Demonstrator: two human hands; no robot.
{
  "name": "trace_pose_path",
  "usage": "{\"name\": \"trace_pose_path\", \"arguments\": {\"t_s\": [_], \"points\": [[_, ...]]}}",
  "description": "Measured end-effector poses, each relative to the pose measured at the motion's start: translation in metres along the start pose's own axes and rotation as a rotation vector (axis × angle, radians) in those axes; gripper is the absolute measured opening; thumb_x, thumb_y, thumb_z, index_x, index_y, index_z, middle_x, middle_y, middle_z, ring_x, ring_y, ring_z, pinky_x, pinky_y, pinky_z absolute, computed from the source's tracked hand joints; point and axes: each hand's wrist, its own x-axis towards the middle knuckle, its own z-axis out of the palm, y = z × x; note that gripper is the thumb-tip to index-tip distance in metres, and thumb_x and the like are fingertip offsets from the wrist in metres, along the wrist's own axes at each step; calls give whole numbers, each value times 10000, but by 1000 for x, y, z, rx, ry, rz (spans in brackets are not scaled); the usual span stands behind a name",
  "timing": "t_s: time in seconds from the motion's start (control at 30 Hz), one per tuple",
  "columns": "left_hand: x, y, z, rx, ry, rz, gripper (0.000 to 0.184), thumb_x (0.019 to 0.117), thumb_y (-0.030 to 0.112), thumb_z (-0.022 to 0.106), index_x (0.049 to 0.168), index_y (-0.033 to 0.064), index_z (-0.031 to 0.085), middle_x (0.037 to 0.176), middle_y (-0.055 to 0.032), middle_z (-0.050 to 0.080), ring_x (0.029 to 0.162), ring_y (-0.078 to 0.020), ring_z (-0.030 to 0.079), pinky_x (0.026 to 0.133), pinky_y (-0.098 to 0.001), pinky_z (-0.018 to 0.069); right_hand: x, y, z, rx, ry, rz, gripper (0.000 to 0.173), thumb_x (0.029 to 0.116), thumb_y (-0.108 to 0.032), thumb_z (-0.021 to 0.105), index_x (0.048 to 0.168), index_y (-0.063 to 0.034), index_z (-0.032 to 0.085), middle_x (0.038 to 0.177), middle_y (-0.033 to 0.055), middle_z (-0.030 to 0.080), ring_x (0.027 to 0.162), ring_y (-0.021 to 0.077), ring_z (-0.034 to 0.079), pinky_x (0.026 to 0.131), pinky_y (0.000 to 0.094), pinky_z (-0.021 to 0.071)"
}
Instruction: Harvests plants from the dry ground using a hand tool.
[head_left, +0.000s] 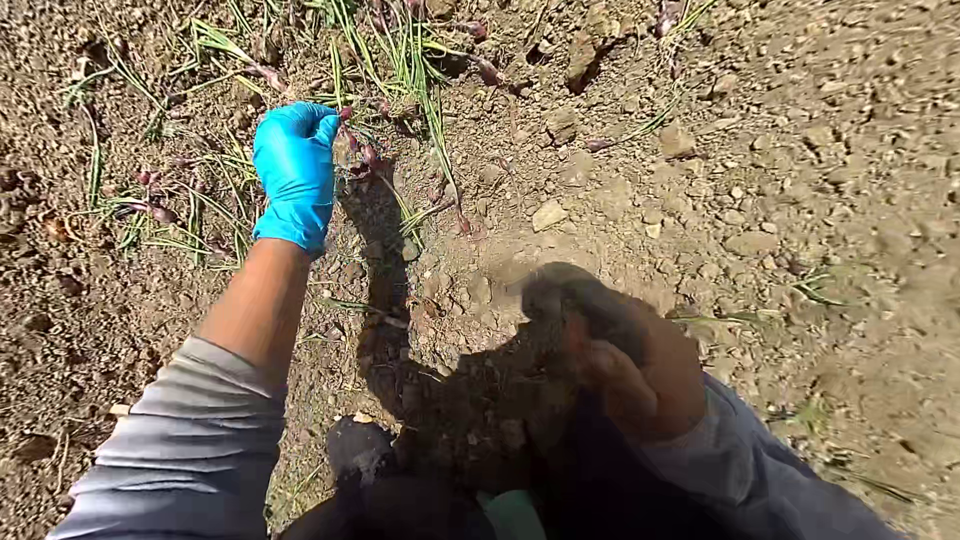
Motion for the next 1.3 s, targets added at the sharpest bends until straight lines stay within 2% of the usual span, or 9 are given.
{"name": "trace_pose_path", "arguments": {"t_s": [0.2,0.33,0.53,0.67,0.77,0.87,1.03,1.2,1.3], "points": [[-108,-10,13,194,-724,265,159,999,65,646,1111,34,755,1123,-213,726,1093,-409,686,964,-641,503,25,-36,4,559,19,-236,339,1012,-494,574,973,-164,643,742,-67,627,662,5,620,578,175,531],[-103,-9,50,273,-474,635,56,908,76,737,919,65,790,950,-169,751,987,-385,704,992,-612,454,20,8,63,53,-35,98,631,969,-570,478,955,36,653,577,55,571,448,126,556,417,334,479],[-124,-15,123,264,-245,1038,118,943,97,637,986,109,746,994,-113,733,968,-327,691,980,-533,483,-3,-15,-26,325,13,-105,393,1010,-573,526,1073,-201,637,746,-69,606,644,6,596,570,202,531],[-50,23,104,330,-236,889,266,974,-5,580,1167,65,750,1278,-199,677,1259,-461,592,1101,-768,264,-9,20,-30,-36,105,-23,595,1015,-655,415,986,-97,620,615,-30,556,485,38,527,436,257,480],[-25,55,98,435,-381,907,209,970,-25,571,1074,16,748,1145,-200,726,1233,-457,612,1169,-770,136,6,-3,-49,184,179,-21,511,1005,-648,457,974,-162,612,651,-82,552,512,-2,521,432,205,452],[-63,46,97,407,-461,1109,125,915,10,673,972,79,760,942,-144,746,997,-392,702,1149,-713,298,19,-17,-55,561,231,-179,333,960,-540,620,945,-208,629,707,-87,588,613,16,594,529,186,515],[-47,57,104,262,-333,1106,144,915,-9,664,920,60,790,902,-154,754,921,-386,708,1131,-658,322,27,42,4,45,166,103,689,958,-614,452,965,40,669,618,60,598,505,116,568,466,336,480],[-98,67,160,392,-630,1142,101,955,83,668,985,44,756,1025,-155,743,1047,-359,695,1065,-596,441,-3,6,-71,334,181,-21,436,1019,-605,477,1085,-202,632,703,-90,568,564,-16,548,482,177,488],[-69,75,155,323,-450,1114,216,899,12,674,1072,80,783,1099,-162,737,1079,-400,680,1077,-665,381,-24,37,-90,199,230,3,458,999,-651,469,1128,-250,649,697,-107,600,575,-13,575,506,193,505]]}}
